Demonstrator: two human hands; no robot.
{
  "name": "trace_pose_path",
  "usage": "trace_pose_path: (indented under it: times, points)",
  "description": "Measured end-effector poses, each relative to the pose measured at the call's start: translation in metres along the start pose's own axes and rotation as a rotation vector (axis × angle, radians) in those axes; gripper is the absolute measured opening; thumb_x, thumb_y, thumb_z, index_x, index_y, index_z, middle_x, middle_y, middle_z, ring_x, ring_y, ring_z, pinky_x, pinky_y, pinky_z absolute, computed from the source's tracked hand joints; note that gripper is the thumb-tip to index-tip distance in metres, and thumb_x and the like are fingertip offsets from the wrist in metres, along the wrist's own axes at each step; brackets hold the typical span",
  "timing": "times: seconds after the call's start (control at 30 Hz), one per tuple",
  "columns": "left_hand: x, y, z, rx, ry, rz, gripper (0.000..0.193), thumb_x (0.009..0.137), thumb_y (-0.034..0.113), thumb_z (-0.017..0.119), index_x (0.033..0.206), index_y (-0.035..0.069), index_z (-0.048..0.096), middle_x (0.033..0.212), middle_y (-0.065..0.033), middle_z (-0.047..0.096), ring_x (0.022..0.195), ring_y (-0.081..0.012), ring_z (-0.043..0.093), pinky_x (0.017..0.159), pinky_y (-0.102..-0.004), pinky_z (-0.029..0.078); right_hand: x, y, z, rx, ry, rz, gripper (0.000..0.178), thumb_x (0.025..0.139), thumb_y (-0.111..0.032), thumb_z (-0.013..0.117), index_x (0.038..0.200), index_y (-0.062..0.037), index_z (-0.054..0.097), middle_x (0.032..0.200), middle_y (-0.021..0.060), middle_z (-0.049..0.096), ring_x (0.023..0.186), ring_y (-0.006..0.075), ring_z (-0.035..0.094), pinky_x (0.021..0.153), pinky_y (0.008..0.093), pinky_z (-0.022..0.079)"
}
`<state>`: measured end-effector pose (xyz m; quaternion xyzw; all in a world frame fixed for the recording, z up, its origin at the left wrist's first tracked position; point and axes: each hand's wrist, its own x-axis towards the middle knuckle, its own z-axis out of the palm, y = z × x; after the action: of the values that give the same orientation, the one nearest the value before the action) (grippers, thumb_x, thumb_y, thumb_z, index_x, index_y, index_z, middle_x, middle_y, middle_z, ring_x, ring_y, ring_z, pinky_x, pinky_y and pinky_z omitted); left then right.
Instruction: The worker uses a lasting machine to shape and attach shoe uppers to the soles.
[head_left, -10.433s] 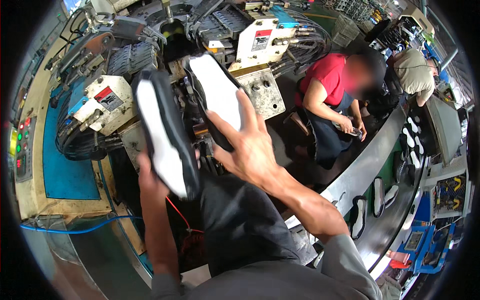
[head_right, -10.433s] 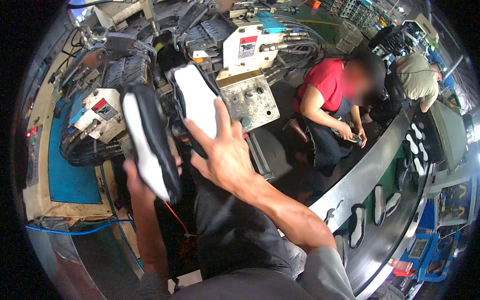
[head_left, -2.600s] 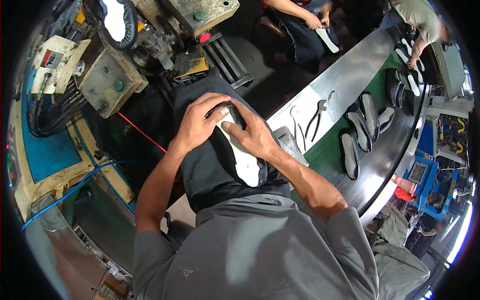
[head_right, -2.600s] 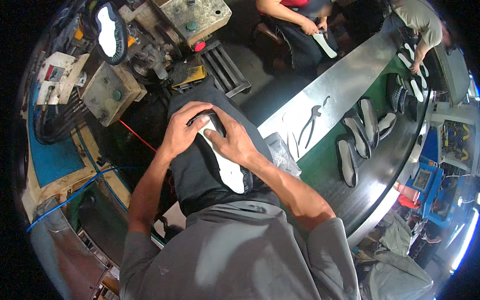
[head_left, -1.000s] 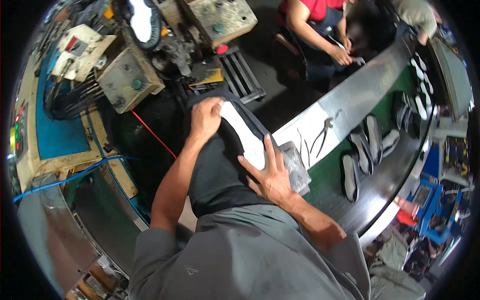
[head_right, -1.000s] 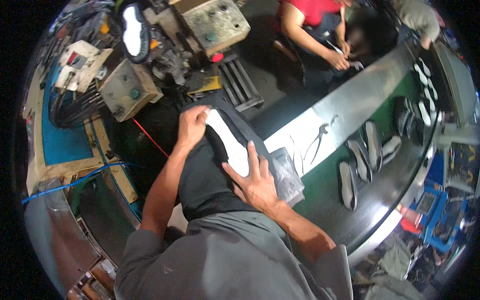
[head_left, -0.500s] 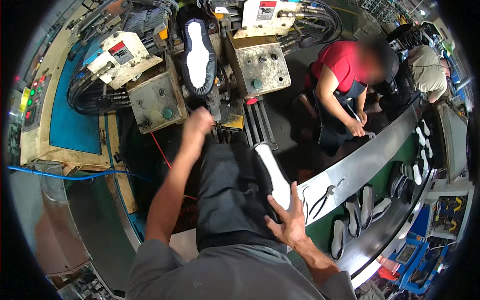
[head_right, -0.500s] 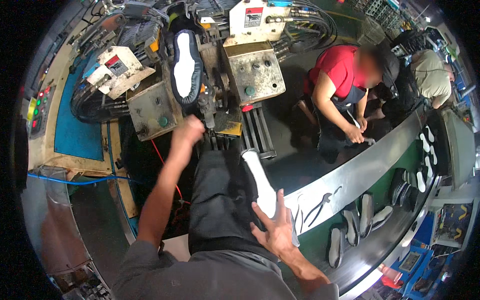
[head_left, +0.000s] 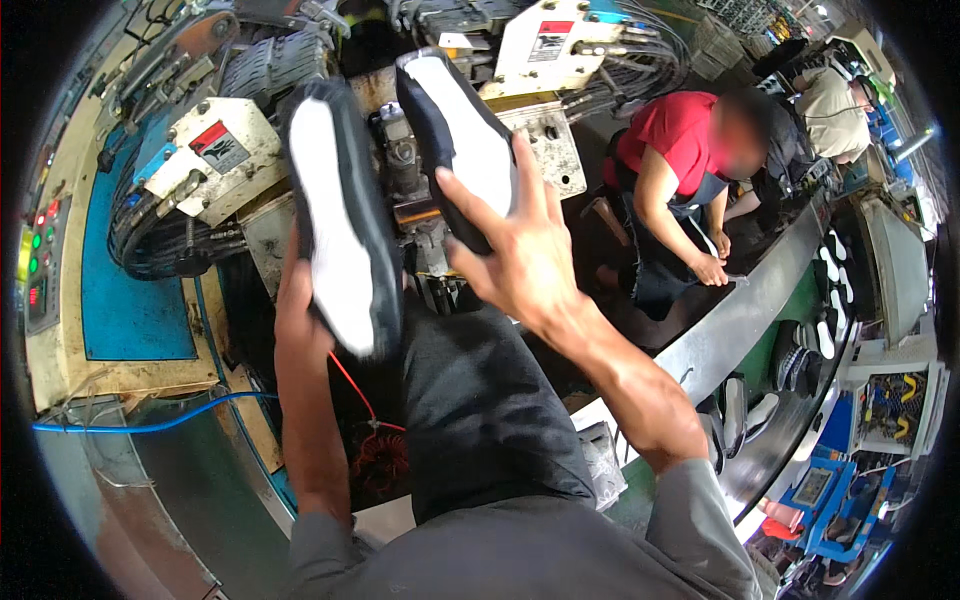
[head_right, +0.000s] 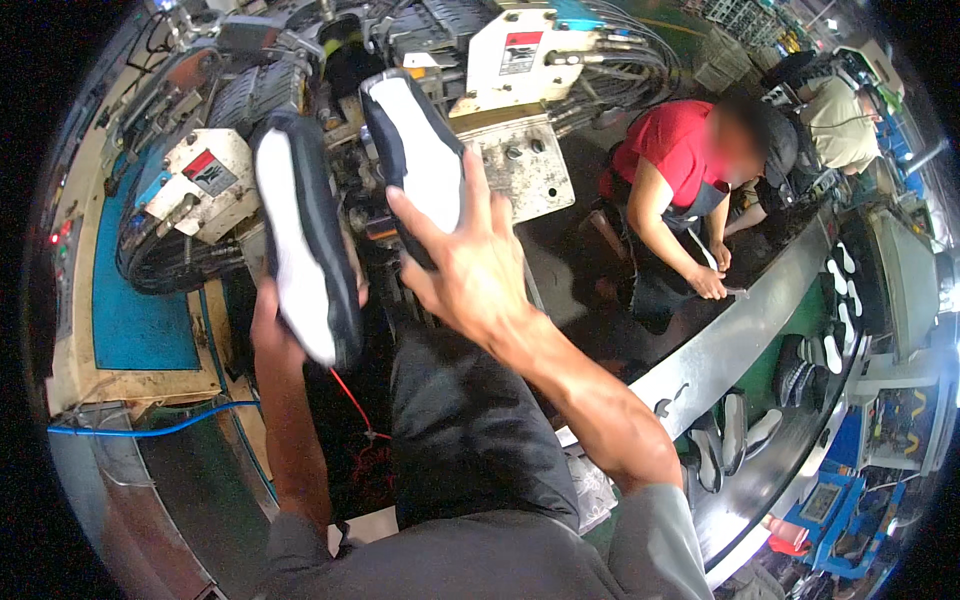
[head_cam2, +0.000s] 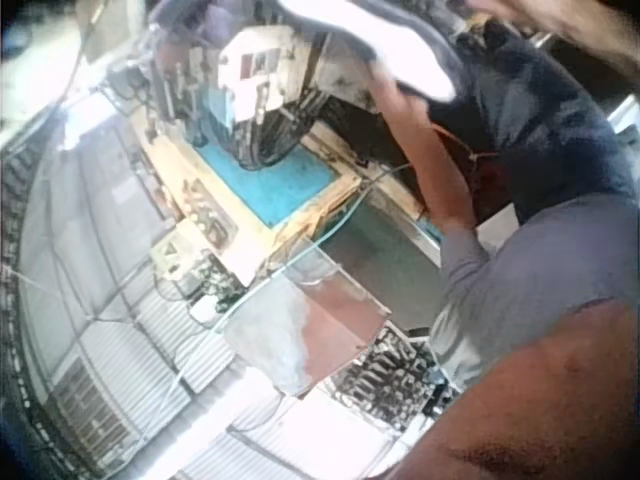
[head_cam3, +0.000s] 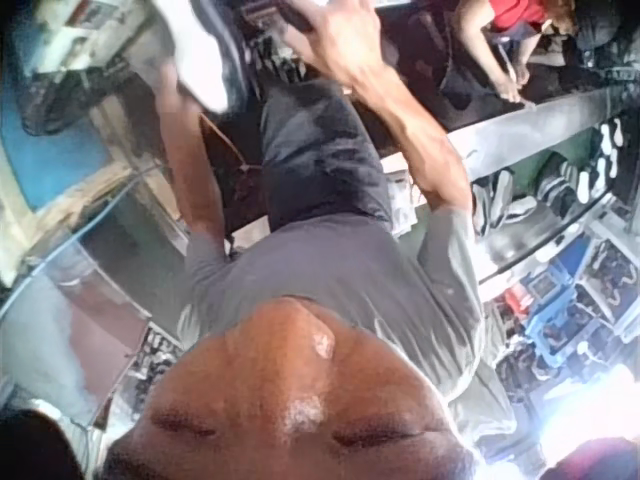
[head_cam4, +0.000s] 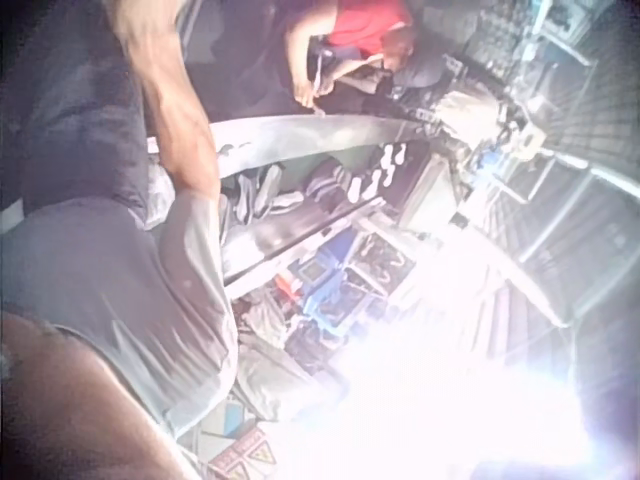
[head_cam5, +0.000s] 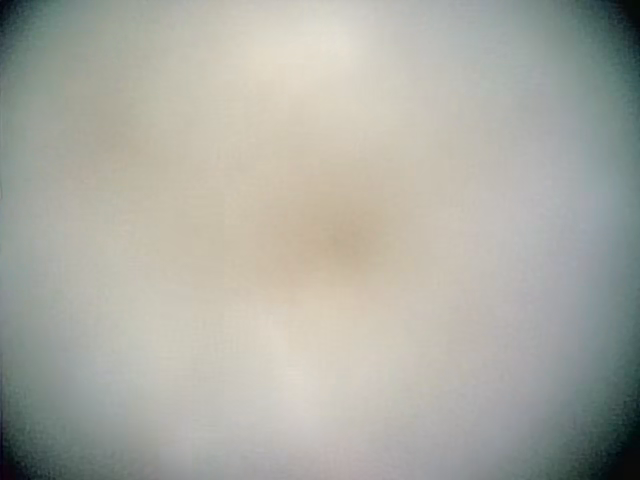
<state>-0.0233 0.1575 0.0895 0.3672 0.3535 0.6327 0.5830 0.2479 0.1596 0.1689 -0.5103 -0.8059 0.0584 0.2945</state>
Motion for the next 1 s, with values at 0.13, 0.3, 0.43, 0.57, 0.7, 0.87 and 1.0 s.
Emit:
trace_pose_path:
  times: [0.13,0.3,0.43,0.57,0.7,0.87,1.0]
  points:
    - [-0.115,-0.004,-0.048,-0.047,0.106,-0.023,0.085,0.100,0.041,0.074,0.167,0.003,0.037,0.145,-0.0222,0.064,0.121,-0.0331,0.071,0.103,-0.0477,0.060,0.044,0.003,0.050,-0.012,0.022,-0.014,0.076,0.085,-0.027,0.085,0.157,-0.0369,0.062,0.172,0.0412,0.017,0.128,0.0618,0.053,0.107,0.0614,0.056]
    - [-0.220,-0.010,-0.077,-0.103,0.233,-0.044,0.098,0.093,0.049,0.080,0.166,0.000,0.036,0.139,-0.0251,0.066,0.112,-0.0364,0.074,0.093,-0.0494,0.065,0.058,-0.004,0.082,0.027,0.047,0.030,0.076,0.085,-0.026,0.085,0.156,-0.0371,0.062,0.173,0.0410,0.015,0.128,0.0608,0.054,0.105,0.0603,0.057]
    - [-0.273,-0.012,-0.088,-0.147,0.331,-0.071,0.109,0.087,0.054,0.086,0.165,-0.003,0.035,0.135,-0.0274,0.067,0.104,-0.0389,0.077,0.085,-0.0508,0.070,0.051,-0.019,0.098,-0.003,-0.060,0.055,0.077,0.088,-0.033,0.084,0.160,-0.0352,0.057,0.169,0.0474,0.018,0.144,0.0696,0.042,0.122,0.0630,0.041]
    - [-0.289,-0.001,-0.061,0.003,0.425,-0.103,0.126,0.071,0.047,0.094,0.171,0.004,0.030,0.151,-0.0234,0.059,0.122,-0.0354,0.072,0.101,-0.0442,0.064,0.046,-0.013,0.112,-0.111,0.057,-0.099,0.084,0.089,-0.036,0.084,0.165,-0.0245,0.049,0.166,0.0518,0.017,0.152,0.0698,0.026,0.126,0.0680,0.031]
    - [-0.277,0.001,-0.022,-0.167,0.385,-0.208,0.120,0.070,0.035,0.085,0.172,0.005,0.029,0.147,-0.0231,0.061,0.120,-0.0371,0.072,0.102,-0.0438,0.064,0.032,-0.009,0.122,-0.086,0.073,-0.235,0.086,0.090,-0.028,0.083,0.164,-0.0078,0.046,0.168,0.0477,0.017,0.159,0.0667,0.014,0.129,0.0714,0.021]
    - [-0.260,-0.022,-0.005,-0.064,0.441,-0.285,0.120,0.068,0.041,0.081,0.171,0.004,0.032,0.141,-0.0234,0.064,0.115,-0.0341,0.074,0.097,-0.0421,0.064,0.047,-0.012,0.135,-0.109,0.122,-0.244,0.068,0.092,-0.020,0.068,0.157,-0.0036,0.055,0.165,0.0476,0.027,0.159,0.0648,0.020,0.130,0.0729,0.019]
    - [-0.234,-0.021,0.010,-0.067,0.390,-0.395,0.122,0.067,0.043,0.080,0.172,0.005,0.031,0.145,-0.0237,0.061,0.121,-0.0337,0.070,0.100,-0.0426,0.062,0.093,-0.008,0.145,-0.070,0.195,-0.241,0.059,0.097,-0.016,0.060,0.155,-0.0014,0.056,0.165,0.0479,0.029,0.158,0.0643,0.023,0.130,0.0714,0.019]
